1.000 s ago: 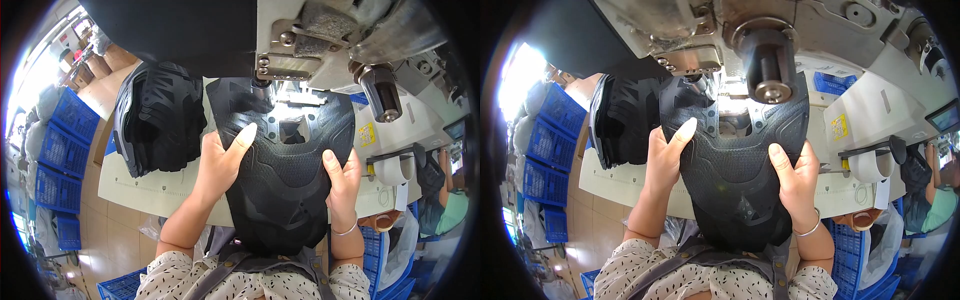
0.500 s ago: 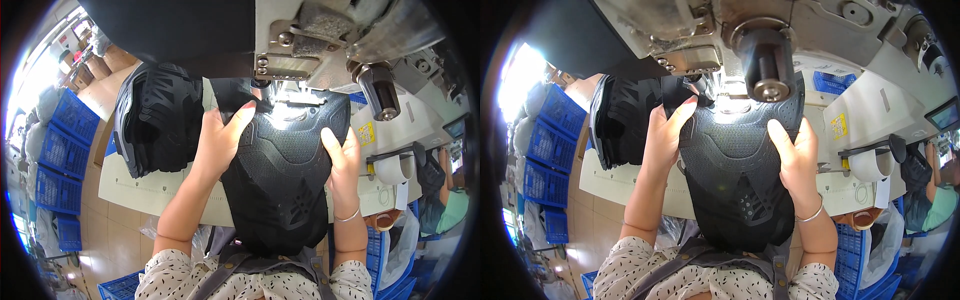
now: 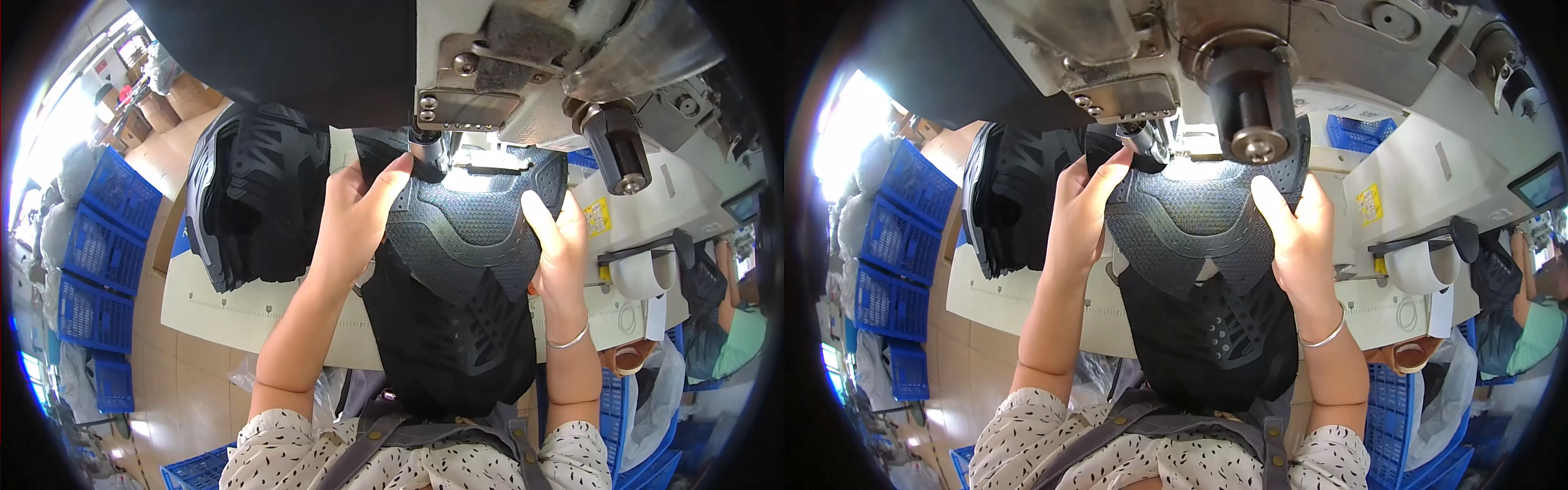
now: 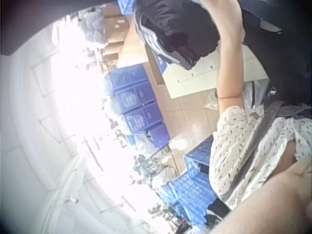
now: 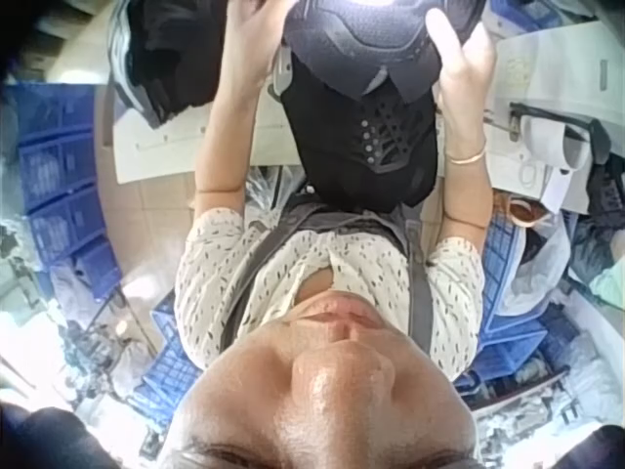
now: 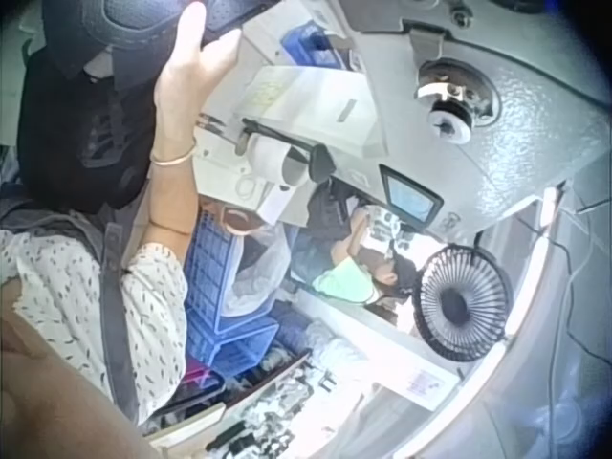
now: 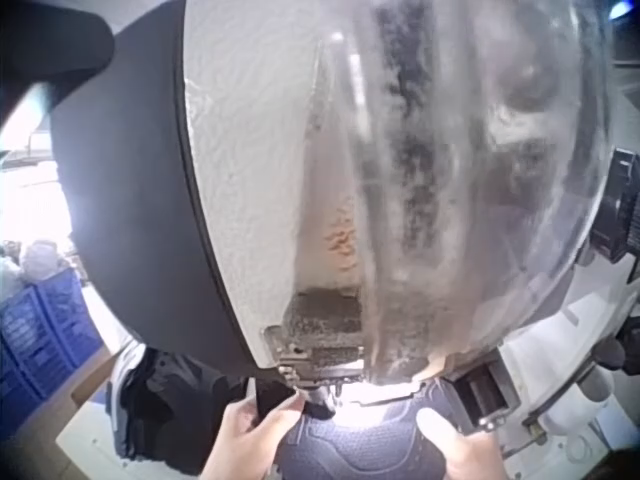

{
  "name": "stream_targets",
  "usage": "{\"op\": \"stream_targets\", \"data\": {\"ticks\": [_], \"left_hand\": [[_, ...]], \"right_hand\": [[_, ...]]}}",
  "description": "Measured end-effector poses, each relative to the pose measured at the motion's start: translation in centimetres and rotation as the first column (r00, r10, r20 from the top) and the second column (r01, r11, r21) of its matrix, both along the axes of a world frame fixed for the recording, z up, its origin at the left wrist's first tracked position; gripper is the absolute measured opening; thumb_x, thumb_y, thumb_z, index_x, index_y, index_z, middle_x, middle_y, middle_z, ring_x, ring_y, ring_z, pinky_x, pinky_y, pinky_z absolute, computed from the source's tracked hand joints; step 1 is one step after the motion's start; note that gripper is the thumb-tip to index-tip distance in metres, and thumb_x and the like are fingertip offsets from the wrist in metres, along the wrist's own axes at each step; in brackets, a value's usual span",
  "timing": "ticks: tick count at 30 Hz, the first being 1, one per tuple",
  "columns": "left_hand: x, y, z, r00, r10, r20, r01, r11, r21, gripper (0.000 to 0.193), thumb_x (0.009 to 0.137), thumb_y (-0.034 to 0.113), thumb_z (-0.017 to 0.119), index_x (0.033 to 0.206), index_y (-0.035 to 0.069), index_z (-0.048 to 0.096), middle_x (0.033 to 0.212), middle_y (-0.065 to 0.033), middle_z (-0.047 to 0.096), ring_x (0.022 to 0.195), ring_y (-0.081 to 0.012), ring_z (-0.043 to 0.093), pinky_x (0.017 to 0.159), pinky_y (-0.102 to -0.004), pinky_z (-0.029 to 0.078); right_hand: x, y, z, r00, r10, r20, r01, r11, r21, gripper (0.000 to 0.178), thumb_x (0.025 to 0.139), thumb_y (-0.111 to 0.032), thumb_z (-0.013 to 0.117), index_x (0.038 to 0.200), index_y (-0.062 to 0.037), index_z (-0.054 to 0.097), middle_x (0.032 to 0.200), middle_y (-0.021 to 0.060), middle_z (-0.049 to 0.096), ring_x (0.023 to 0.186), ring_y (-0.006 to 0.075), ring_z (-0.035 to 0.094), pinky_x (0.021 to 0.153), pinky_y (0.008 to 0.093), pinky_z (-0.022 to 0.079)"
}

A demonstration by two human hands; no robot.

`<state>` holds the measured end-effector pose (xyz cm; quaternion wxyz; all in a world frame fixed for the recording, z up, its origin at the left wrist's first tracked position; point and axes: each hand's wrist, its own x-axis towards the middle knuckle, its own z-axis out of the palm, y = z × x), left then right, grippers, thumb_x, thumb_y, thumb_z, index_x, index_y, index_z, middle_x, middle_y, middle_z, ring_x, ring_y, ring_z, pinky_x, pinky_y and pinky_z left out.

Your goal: Use an industrial sewing machine to stitch black leather shoe upper components.

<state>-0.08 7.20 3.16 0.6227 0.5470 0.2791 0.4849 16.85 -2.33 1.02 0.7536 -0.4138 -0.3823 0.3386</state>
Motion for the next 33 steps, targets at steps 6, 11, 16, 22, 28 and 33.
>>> {"op": "stream_targets", "data": {"ticks": [6, 11, 16, 22, 28, 33], "left_hand": [[-1.7, -1.0, -0.3, 0.975, 0.032, -0.221, -0.010, 0.995, 0.102, 0.033, 0.086, 0.032, 0.055, 0.068, 0.004, 0.054, 0.053, 0.0019, 0.049, 0.040, -0.0042, 0.046, 0.036, -0.0167, 0.032], [-2.7, -1.7, -0.9, 0.976, -0.014, -0.216, 0.017, 1.000, 0.010, 0.034, 0.088, 0.031, 0.052, 0.065, 0.006, 0.050, 0.052, 0.0010, 0.050, 0.040, -0.0053, 0.047, 0.037, -0.0164, 0.031], [-3.6, -2.8, -1.4, 0.976, -0.037, -0.216, 0.040, 0.999, 0.012, 0.031, 0.090, 0.025, 0.047, 0.066, 0.006, 0.052, 0.054, -0.0017, 0.051, 0.038, -0.0064, 0.045, 0.036, -0.0183, 0.034], [-4.4, -3.7, -2.1, 0.978, -0.072, -0.194, 0.062, 0.996, -0.060, 0.036, 0.091, 0.029, 0.047, 0.063, 0.006, 0.048, 0.049, -0.0023, 0.051, 0.041, -0.0052, 0.045, 0.039, -0.0174, 0.033], [-4.8, -4.4, -2.8, 0.974, -0.097, -0.204, 0.077, 0.992, -0.103, 0.038, 0.091, 0.031, 0.046, 0.065, 0.004, 0.051, 0.050, -0.0032, 0.053, 0.041, -0.0054, 0.046, 0.040, -0.0174, 0.034], [-5.0, -4.7, -3.2, 0.975, -0.117, -0.187, 0.104, 0.991, -0.079, 0.038, 0.093, 0.030, 0.042, 0.071, 0.001, 0.055, 0.050, -0.0040, 0.054, 0.041, -0.0058, 0.047, 0.040, -0.0175, 0.034]], "right_hand": [[-0.2, -0.1, -0.1, 0.999, 0.017, -0.028, -0.016, 1.000, 0.013, 0.020, 0.084, -0.002, 0.055, 0.104, 0.0029, 0.053, 0.096, 0.0081, 0.060, 0.083, 0.0110, 0.057, 0.076, 0.0245, 0.047], [-0.7, -0.2, -0.2, 0.999, 0.014, -0.037, -0.013, 0.999, 0.034, 0.021, 0.084, -0.002, 0.054, 0.104, 0.0032, 0.052, 0.097, 0.0086, 0.060, 0.085, 0.0120, 0.057, 0.079, 0.0259, 0.046], [-0.9, -0.5, -0.5, 0.999, 0.024, -0.028, -0.023, 1.000, 0.019, 0.022, 0.084, -0.002, 0.055, 0.105, 0.0033, 0.052, 0.098, 0.0088, 0.060, 0.088, 0.0129, 0.057, 0.082, 0.0266, 0.045], [-1.3, -1.5, -0.3, 0.998, 0.048, -0.038, -0.049, 0.998, -0.033, 0.018, 0.084, -0.005, 0.056, 0.100, 0.0031, 0.053, 0.090, 0.0083, 0.061, 0.072, 0.0114, 0.059, 0.061, 0.0226, 0.049], [-1.8, -2.0, -0.5, 0.995, 0.097, -0.034, -0.100, 0.988, -0.118, 0.013, 0.083, -0.007, 0.057, 0.092, 0.0019, 0.055, 0.081, 0.0074, 0.062, 0.055, 0.0096, 0.057, 0.038, 0.0202, 0.046], [-2.4, -2.2, -0.5, 0.990, 0.112, -0.089, -0.122, 0.986, -0.114, 0.010, 0.083, -0.007, 0.058, 0.087, 0.0023, 0.058, 0.076, 0.0071, 0.062, 0.052, 0.0104, 0.056, 0.039, 0.0213, 0.046]]}}
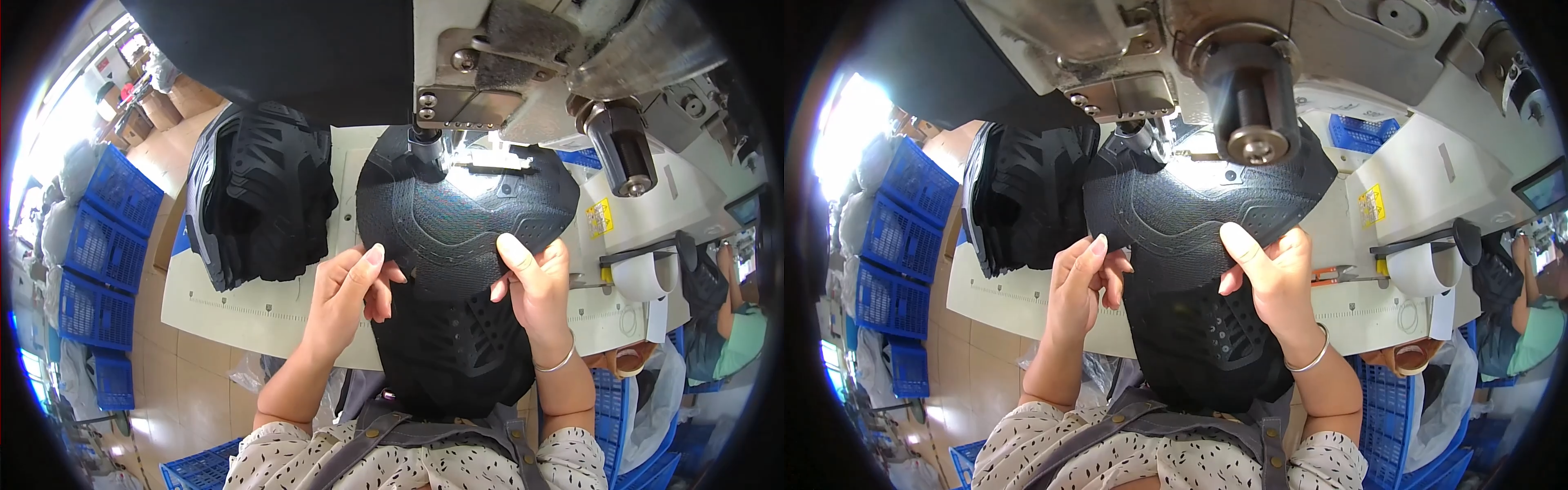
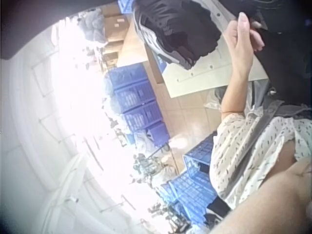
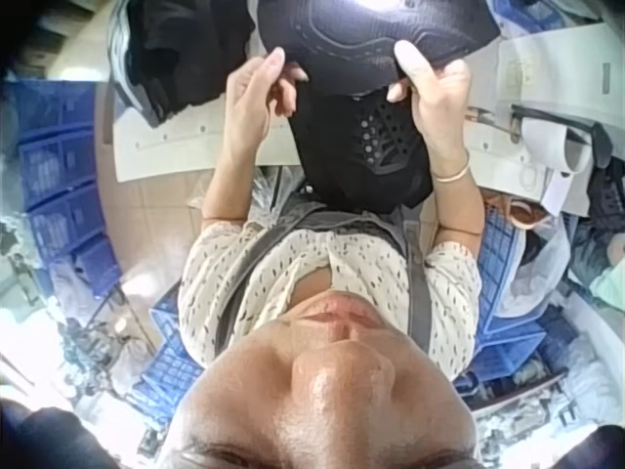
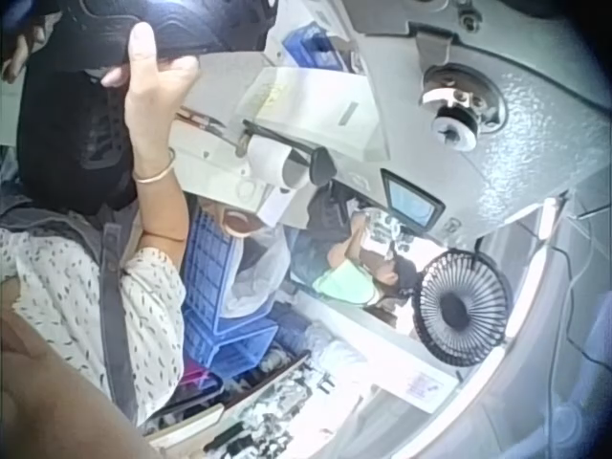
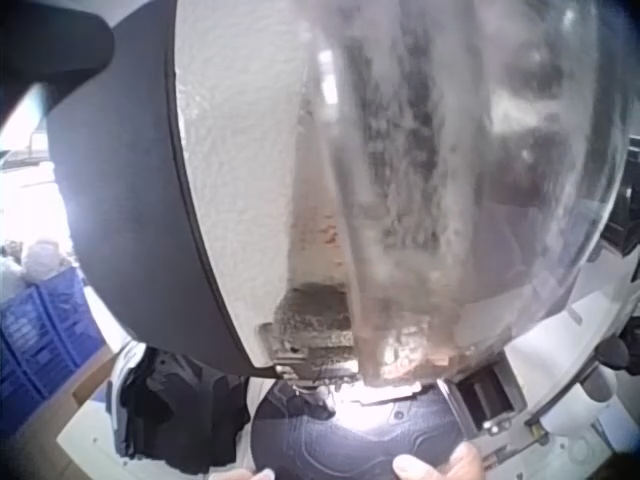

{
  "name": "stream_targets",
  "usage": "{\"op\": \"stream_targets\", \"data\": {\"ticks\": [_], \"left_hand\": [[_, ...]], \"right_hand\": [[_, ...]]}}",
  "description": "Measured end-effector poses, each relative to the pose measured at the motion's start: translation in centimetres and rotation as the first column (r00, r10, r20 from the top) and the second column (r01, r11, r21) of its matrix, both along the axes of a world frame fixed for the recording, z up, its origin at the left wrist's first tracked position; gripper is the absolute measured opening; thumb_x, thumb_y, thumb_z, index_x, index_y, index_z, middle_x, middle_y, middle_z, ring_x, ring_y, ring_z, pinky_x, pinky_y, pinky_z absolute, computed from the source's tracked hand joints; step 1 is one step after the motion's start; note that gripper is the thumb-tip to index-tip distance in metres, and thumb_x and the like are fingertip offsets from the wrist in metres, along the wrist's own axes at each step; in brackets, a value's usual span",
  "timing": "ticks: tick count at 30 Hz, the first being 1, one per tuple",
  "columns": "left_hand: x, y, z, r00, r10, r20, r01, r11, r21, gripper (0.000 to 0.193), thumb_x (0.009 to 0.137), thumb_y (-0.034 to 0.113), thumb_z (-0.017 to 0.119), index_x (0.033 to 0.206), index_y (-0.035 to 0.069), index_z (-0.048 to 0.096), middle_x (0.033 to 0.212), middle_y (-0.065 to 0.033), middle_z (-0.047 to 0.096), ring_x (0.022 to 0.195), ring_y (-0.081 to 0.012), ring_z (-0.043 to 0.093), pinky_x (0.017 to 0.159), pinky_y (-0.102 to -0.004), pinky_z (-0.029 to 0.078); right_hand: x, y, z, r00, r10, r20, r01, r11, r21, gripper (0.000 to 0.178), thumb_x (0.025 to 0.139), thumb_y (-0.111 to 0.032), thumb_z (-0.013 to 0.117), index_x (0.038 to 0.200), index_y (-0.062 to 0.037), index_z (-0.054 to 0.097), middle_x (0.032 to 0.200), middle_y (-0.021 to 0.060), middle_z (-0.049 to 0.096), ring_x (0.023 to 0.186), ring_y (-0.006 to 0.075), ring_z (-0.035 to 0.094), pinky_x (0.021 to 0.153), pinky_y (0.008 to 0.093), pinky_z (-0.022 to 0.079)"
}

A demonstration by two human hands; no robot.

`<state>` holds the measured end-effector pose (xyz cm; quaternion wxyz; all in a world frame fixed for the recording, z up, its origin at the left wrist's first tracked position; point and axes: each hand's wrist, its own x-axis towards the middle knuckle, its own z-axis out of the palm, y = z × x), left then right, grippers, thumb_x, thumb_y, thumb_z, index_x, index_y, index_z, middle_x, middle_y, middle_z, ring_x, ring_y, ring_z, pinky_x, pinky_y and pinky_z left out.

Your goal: Use an industrial sewing machine to stitch black leather shoe upper components.

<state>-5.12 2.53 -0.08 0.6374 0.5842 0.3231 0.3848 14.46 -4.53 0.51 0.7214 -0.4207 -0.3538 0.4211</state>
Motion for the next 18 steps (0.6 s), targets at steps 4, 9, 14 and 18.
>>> {"op": "stream_targets", "data": {"ticks": [4, 9, 14, 18], "left_hand": [[-0.3, -0.1, -0.4, 1.000, -0.015, 0.012, 0.015, 1.000, 0.000, 0.038, 0.093, 0.029, 0.041, 0.071, 0.001, 0.054, 0.051, -0.0043, 0.054, 0.041, -0.0059, 0.047, 0.040, -0.0177, 0.034], [-0.5, -0.1, -0.5, 0.997, -0.070, 0.030, 0.070, 0.998, -0.001, 0.039, 0.093, 0.030, 0.040, 0.073, 0.000, 0.055, 0.052, -0.0042, 0.054, 0.043, -0.0066, 0.048, 0.042, -0.0181, 0.035], [-0.4, -0.3, -1.3, 0.984, -0.179, 0.006, 0.179, 0.984, -0.009, 0.041, 0.093, 0.032, 0.038, 0.085, -0.002, 0.060, 0.056, -0.0040, 0.057, 0.048, -0.0069, 0.050, 0.045, -0.0182, 0.037], [0.2, -0.7, -1.9, 0.970, -0.241, 0.004, 0.241, 0.970, -0.036, 0.038, 0.091, 0.031, 0.045, 0.096, -0.003, 0.060, 0.075, -0.0061, 0.061, 0.059, -0.0086, 0.053, 0.054, -0.0204, 0.041]], "right_hand": [[-0.5, -0.1, -0.1, 1.000, 0.024, 0.010, -0.024, 0.999, -0.030, 0.009, 0.082, -0.006, 0.060, 0.078, 0.0025, 0.060, 0.066, 0.0063, 0.060, 0.046, 0.0115, 0.055, 0.041, 0.0227, 0.046], [-1.3, -0.4, -0.1, 0.998, 0.052, -0.021, -0.053, 0.998, -0.043, 0.008, 0.081, -0.005, 0.061, 0.077, 0.0021, 0.061, 0.064, 0.0062, 0.060, 0.047, 0.0119, 0.056, 0.044, 0.0237, 0.047], [-1.8, -0.5, -0.6, 0.995, 0.098, -0.028, -0.100, 0.992, -0.071, 0.008, 0.082, -0.006, 0.061, 0.081, 0.0013, 0.060, 0.065, 0.0049, 0.060, 0.049, 0.0124, 0.057, 0.046, 0.0227, 0.047], [-2.1, -0.4, -0.8, 0.993, 0.114, -0.044, -0.116, 0.992, -0.053, 0.007, 0.082, -0.006, 0.061, 0.082, 0.0011, 0.060, 0.065, 0.0046, 0.059, 0.049, 0.0124, 0.057, 0.046, 0.0226, 0.047]]}}
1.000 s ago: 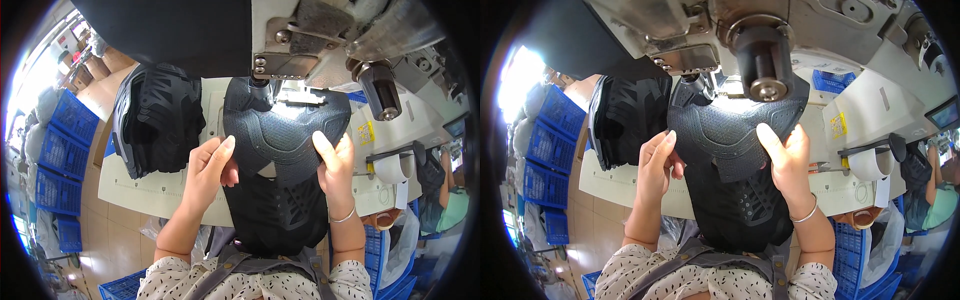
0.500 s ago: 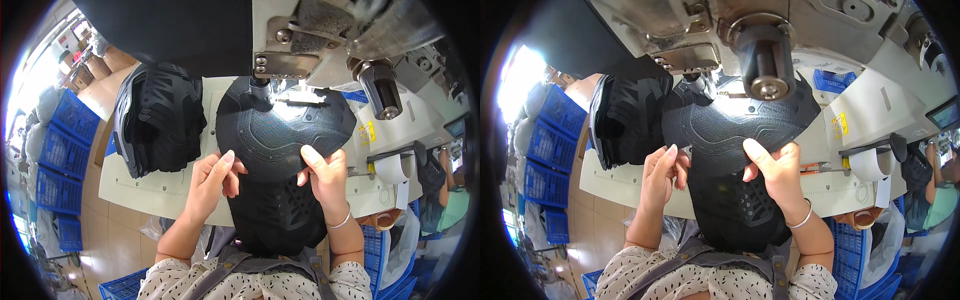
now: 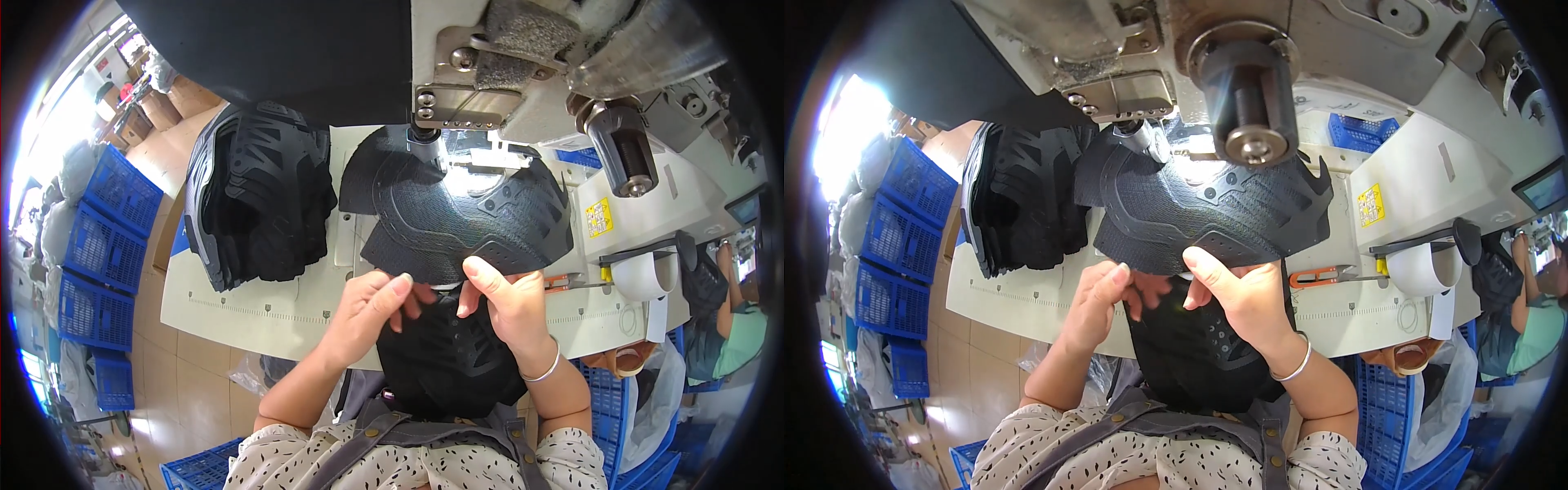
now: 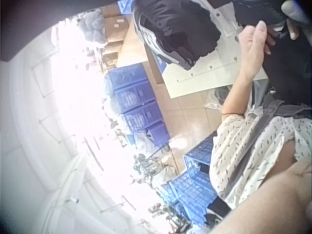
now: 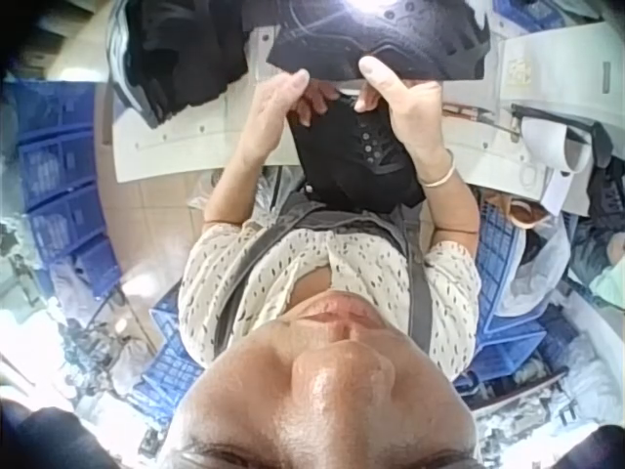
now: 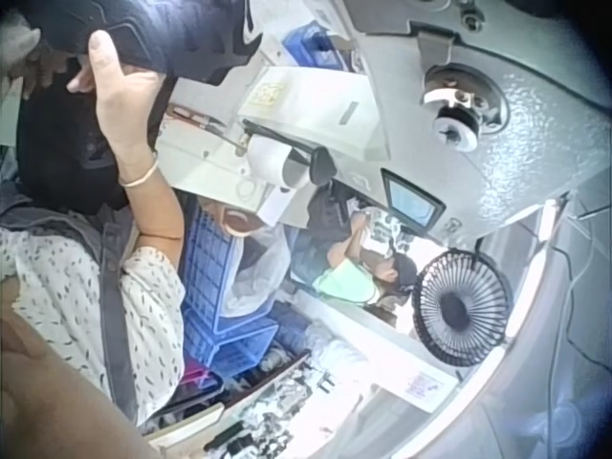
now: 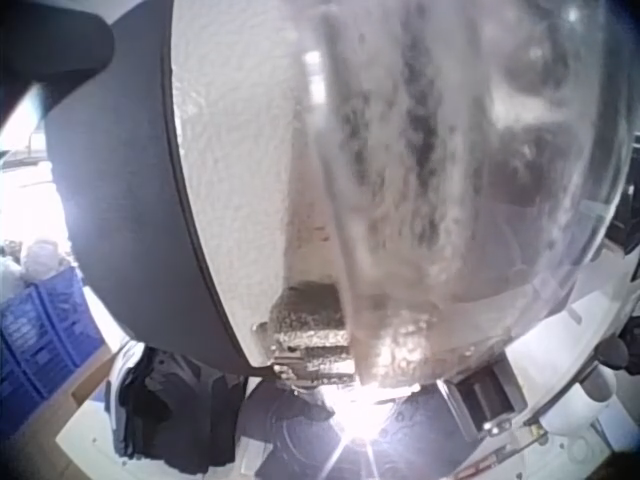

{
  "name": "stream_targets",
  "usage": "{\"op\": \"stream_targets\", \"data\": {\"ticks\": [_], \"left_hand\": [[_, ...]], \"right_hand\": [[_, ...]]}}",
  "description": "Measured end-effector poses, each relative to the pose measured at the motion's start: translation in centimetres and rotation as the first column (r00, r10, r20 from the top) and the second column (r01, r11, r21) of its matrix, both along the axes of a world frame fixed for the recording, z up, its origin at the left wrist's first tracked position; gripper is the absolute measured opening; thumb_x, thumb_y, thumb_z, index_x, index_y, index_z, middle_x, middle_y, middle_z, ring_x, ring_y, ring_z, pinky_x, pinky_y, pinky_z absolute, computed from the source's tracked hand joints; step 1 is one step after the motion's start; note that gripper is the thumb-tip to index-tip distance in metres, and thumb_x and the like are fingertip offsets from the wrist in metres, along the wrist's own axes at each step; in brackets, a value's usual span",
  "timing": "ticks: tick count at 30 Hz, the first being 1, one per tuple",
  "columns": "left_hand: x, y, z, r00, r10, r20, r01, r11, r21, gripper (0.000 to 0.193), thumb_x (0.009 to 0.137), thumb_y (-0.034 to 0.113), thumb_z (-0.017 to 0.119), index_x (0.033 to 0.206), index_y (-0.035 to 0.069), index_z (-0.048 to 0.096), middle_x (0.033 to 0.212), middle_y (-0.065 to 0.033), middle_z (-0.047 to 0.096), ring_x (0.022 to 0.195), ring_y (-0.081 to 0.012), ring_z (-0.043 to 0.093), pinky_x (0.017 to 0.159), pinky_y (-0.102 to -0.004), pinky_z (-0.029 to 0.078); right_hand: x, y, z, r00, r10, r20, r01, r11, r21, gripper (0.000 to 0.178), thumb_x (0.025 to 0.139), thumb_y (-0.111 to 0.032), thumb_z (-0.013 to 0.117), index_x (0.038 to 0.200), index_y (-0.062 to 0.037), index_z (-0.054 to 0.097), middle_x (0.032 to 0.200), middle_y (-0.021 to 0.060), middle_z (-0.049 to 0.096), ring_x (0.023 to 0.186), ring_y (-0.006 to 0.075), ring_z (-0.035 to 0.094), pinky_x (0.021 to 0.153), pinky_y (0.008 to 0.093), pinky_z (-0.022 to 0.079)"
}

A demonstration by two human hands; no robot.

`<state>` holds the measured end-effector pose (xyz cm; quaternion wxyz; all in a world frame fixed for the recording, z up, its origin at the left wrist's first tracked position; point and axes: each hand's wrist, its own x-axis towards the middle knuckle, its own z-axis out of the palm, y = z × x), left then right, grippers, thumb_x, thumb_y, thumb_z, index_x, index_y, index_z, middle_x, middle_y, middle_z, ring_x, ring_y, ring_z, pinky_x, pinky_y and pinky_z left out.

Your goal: Use an industrial sewing machine to stitch black leather shoe upper components.

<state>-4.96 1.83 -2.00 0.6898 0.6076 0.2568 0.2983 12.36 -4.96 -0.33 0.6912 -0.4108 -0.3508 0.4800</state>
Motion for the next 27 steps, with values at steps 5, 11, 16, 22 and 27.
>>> {"op": "stream_targets", "data": {"ticks": [5, 11, 16, 22, 27], "left_hand": [[3.3, -0.9, 1.4, 0.978, 0.088, 0.187, -0.095, 0.995, 0.030, 0.027, 0.088, 0.021, 0.055, 0.104, -0.001, 0.054, 0.091, -0.0029, 0.056, 0.075, -0.0081, 0.051, 0.068, -0.0228, 0.043], [5.9, 0.0, 2.4, 0.855, 0.392, 0.339, -0.317, 0.913, -0.255, 0.017, 0.087, 0.013, 0.056, 0.098, 0.000, 0.058, 0.089, -0.0011, 0.059, 0.080, -0.0093, 0.054, 0.074, -0.0235, 0.044], [5.5, 0.7, 2.5, 0.868, 0.355, 0.346, -0.371, 0.928, -0.024, 0.016, 0.087, 0.010, 0.055, 0.099, 0.000, 0.058, 0.088, -0.0015, 0.061, 0.076, -0.0081, 0.055, 0.068, -0.0230, 0.045], [5.0, 0.6, 3.6, 0.907, 0.376, 0.190, -0.369, 0.927, -0.073, 0.015, 0.085, 0.018, 0.059, 0.094, 0.005, 0.060, 0.077, 0.0021, 0.059, 0.056, -0.0025, 0.050, 0.041, -0.0171, 0.039], [4.9, 0.8, 3.8, 0.898, 0.406, 0.171, -0.388, 0.912, -0.130, 0.017, 0.085, 0.019, 0.060, 0.095, 0.005, 0.060, 0.075, 0.0026, 0.058, 0.056, -0.0025, 0.051, 0.040, -0.0168, 0.038]], "right_hand": [[-0.4, 0.0, -0.1, 1.000, 0.017, -0.022, -0.017, 1.000, 0.003, 0.009, 0.084, -0.007, 0.059, 0.084, 0.0017, 0.060, 0.067, 0.0061, 0.061, 0.050, 0.0114, 0.056, 0.047, 0.0215, 0.047], [-0.4, -0.8, 0.1, 0.996, 0.088, 0.021, -0.086, 0.994, -0.070, 0.017, 0.087, -0.011, 0.055, 0.088, 0.0053, 0.061, 0.071, 0.0102, 0.065, 0.050, 0.0095, 0.056, 0.046, 0.0197, 0.045], [0.8, -4.0, 2.4, 0.878, 0.212, 0.429, -0.174, 0.977, -0.125, 0.017, 0.086, -0.010, 0.054, 0.088, 0.0056, 0.061, 0.069, 0.0107, 0.063, 0.048, 0.0081, 0.054, 0.045, 0.0184, 0.043], [5.1, -1.3, 3.3, 0.014, -0.598, 0.801, 0.208, 0.786, 0.583, 0.024, 0.078, -0.004, 0.056, 0.101, 0.0031, 0.055, 0.096, 0.0151, 0.057, 0.087, 0.0244, 0.055, 0.079, 0.0331, 0.043], [7.3, 1.5, 0.9, 0.609, -0.293, 0.738, 0.155, 0.955, 0.251, 0.029, 0.082, -0.019, 0.055, 0.103, 0.0011, 0.052, 0.100, 0.0121, 0.055, 0.096, 0.0229, 0.051, 0.088, 0.0326, 0.037]]}}
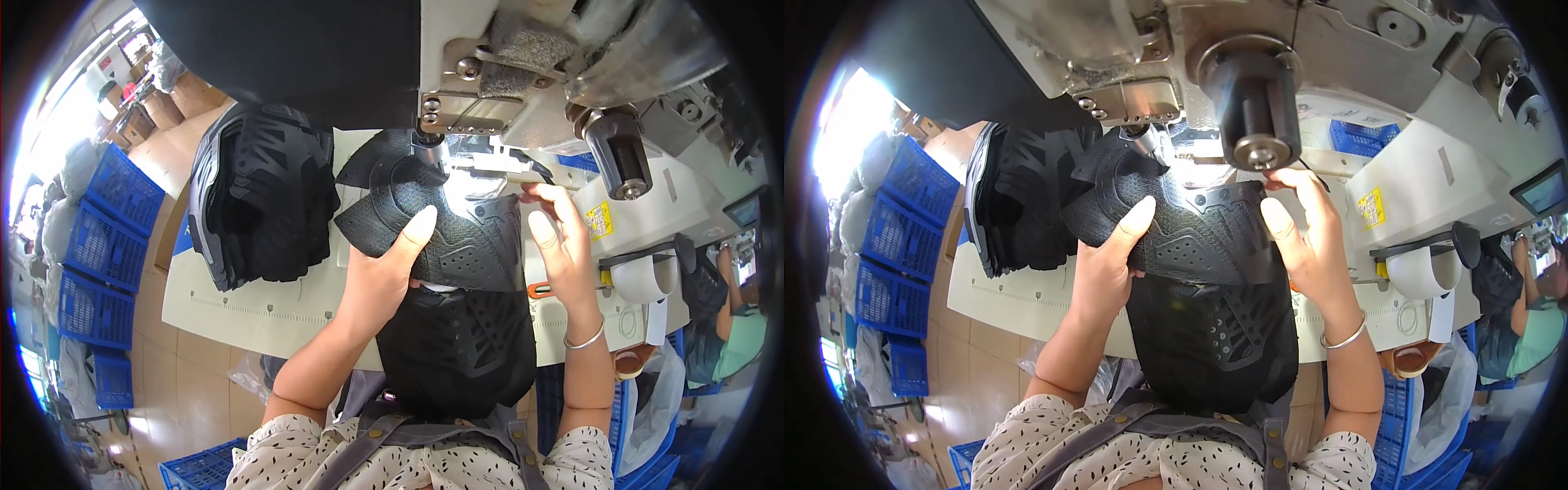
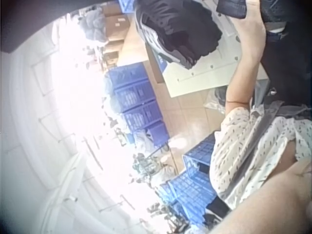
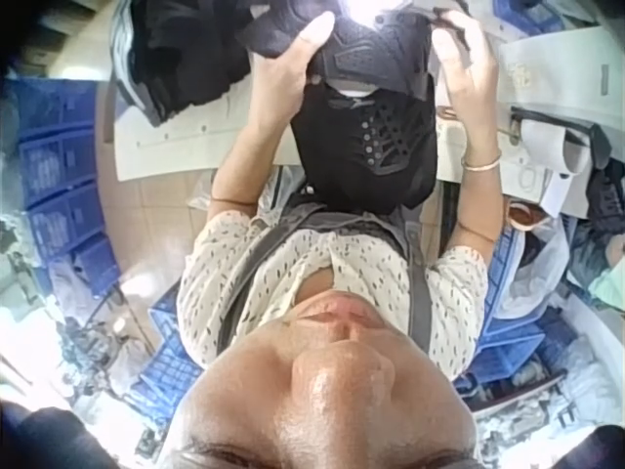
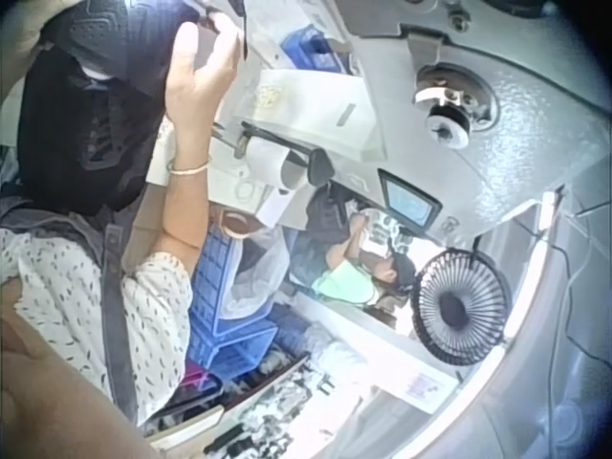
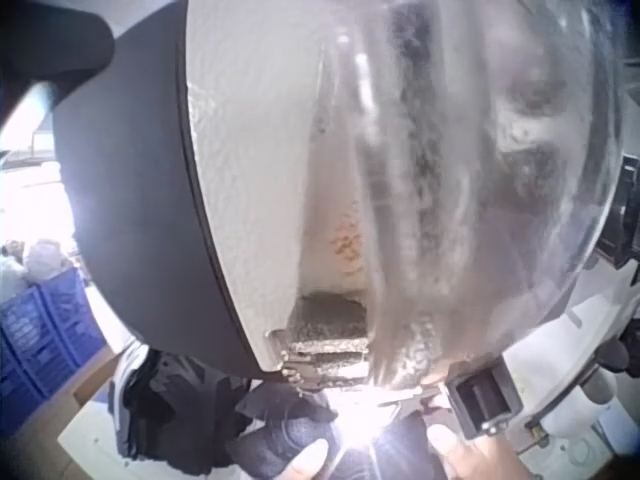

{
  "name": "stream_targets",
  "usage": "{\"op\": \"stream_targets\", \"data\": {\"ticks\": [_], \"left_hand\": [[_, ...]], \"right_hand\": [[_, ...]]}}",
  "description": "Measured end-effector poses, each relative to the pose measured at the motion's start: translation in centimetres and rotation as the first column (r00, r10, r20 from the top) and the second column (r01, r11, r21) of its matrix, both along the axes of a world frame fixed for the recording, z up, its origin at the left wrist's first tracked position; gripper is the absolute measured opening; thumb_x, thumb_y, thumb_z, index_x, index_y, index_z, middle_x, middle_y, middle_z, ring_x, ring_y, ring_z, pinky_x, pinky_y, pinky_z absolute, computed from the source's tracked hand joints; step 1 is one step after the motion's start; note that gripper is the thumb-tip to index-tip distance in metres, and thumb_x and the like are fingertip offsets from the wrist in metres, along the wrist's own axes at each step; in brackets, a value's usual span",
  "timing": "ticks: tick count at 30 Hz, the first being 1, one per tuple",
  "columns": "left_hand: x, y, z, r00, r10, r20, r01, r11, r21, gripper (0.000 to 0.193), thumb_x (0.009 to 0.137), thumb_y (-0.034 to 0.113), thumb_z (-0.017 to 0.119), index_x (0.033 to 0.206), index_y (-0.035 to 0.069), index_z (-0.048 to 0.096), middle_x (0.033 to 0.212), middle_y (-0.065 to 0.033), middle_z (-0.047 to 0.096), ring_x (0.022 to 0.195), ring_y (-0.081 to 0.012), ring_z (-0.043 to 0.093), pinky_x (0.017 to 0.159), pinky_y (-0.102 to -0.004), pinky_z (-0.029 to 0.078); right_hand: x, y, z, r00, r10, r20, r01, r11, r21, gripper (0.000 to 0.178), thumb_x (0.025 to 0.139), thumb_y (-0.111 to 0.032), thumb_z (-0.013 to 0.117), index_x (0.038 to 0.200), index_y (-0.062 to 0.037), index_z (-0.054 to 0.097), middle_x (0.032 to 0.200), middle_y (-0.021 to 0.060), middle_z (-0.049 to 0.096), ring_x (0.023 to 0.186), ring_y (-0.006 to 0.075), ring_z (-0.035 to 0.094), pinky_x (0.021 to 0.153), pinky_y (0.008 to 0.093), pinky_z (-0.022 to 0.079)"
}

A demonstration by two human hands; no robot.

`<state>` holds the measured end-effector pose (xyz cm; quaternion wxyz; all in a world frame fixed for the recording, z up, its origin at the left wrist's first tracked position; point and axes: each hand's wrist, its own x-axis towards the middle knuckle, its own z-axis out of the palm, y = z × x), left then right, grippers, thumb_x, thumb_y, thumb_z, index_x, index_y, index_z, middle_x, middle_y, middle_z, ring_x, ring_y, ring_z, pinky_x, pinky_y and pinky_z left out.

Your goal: Use an industrial sewing machine to stitch black leather shoe upper components.

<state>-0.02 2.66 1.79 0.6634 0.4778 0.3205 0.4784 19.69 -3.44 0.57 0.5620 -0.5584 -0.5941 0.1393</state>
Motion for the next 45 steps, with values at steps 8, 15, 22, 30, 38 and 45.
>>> {"op": "stream_targets", "data": {"ticks": [8, 15, 22, 30, 38, 45], "left_hand": [[-0.5, 0.7, 0.3, 0.996, -0.027, -0.088, 0.034, 0.996, 0.081, 0.015, 0.085, 0.018, 0.059, 0.092, 0.005, 0.060, 0.072, 0.0034, 0.056, 0.053, -0.0019, 0.048, 0.040, -0.0174, 0.036], [-0.3, 0.8, 0.7, 0.995, 0.001, -0.096, 0.014, 0.987, 0.158, 0.012, 0.085, 0.016, 0.059, 0.089, 0.005, 0.060, 0.071, 0.0040, 0.055, 0.052, -0.0014, 0.046, 0.040, -0.0173, 0.034], [0.0, 1.0, 0.8, 0.997, 0.029, -0.067, -0.018, 0.987, 0.161, 0.014, 0.085, 0.018, 0.060, 0.088, 0.005, 0.060, 0.071, 0.0042, 0.055, 0.052, -0.0009, 0.045, 0.040, -0.0171, 0.034], [0.2, 1.5, 0.3, 1.000, 0.013, -0.012, -0.010, 0.977, 0.214, 0.015, 0.084, 0.018, 0.061, 0.091, 0.005, 0.059, 0.073, 0.0044, 0.055, 0.054, -0.0002, 0.045, 0.040, -0.0162, 0.033], [0.0, 1.7, 0.8, 0.996, 0.044, -0.074, -0.026, 0.973, 0.229, 0.018, 0.083, 0.020, 0.061, 0.093, 0.005, 0.060, 0.072, 0.0036, 0.055, 0.055, -0.0010, 0.047, 0.040, -0.0164, 0.035], [-0.1, 2.0, 0.8, 0.993, 0.037, -0.112, -0.016, 0.983, 0.182, 0.017, 0.082, 0.020, 0.063, 0.089, 0.005, 0.061, 0.070, 0.0034, 0.055, 0.053, -0.0011, 0.046, 0.039, -0.0169, 0.036]], "right_hand": [[0.3, 0.5, 1.0, 0.890, 0.196, -0.412, -0.260, 0.960, -0.103, 0.027, 0.081, -0.012, 0.060, 0.103, 0.0015, 0.052, 0.097, 0.0075, 0.058, 0.087, 0.0116, 0.055, 0.079, 0.0251, 0.044], [0.6, 0.2, 2.2, 0.943, 0.074, -0.325, -0.077, 0.997, 0.004, 0.019, 0.081, -0.002, 0.058, 0.099, 0.0015, 0.055, 0.081, 0.0016, 0.061, 0.072, 0.0037, 0.054, 0.067, 0.0177, 0.043], [1.0, 0.4, 2.1, 0.948, 0.067, -0.311, -0.075, 0.997, -0.013, 0.018, 0.081, -0.002, 0.058, 0.098, 0.0011, 0.055, 0.080, 0.0007, 0.060, 0.072, 0.0036, 0.054, 0.067, 0.0175, 0.043], [1.1, 0.5, 2.2, 0.960, 0.065, -0.271, -0.070, 0.998, -0.006, 0.017, 0.080, -0.002, 0.058, 0.097, 0.0004, 0.056, 0.083, 0.0008, 0.060, 0.075, 0.0043, 0.054, 0.069, 0.0186, 0.043], [0.9, 0.7, 2.2, 0.949, 0.078, -0.306, -0.086, 0.996, -0.012, 0.016, 0.081, -0.001, 0.057, 0.097, -0.0007, 0.057, 0.080, 0.0003, 0.060, 0.073, 0.0033, 0.054, 0.068, 0.0179, 0.043], [1.0, 0.4, 2.0, 0.957, 0.097, -0.273, -0.106, 0.994, -0.016, 0.019, 0.083, -0.005, 0.056, 0.101, -0.0003, 0.055, 0.088, 0.0033, 0.061, 0.080, 0.0060, 0.056, 0.073, 0.0196, 0.044]]}}
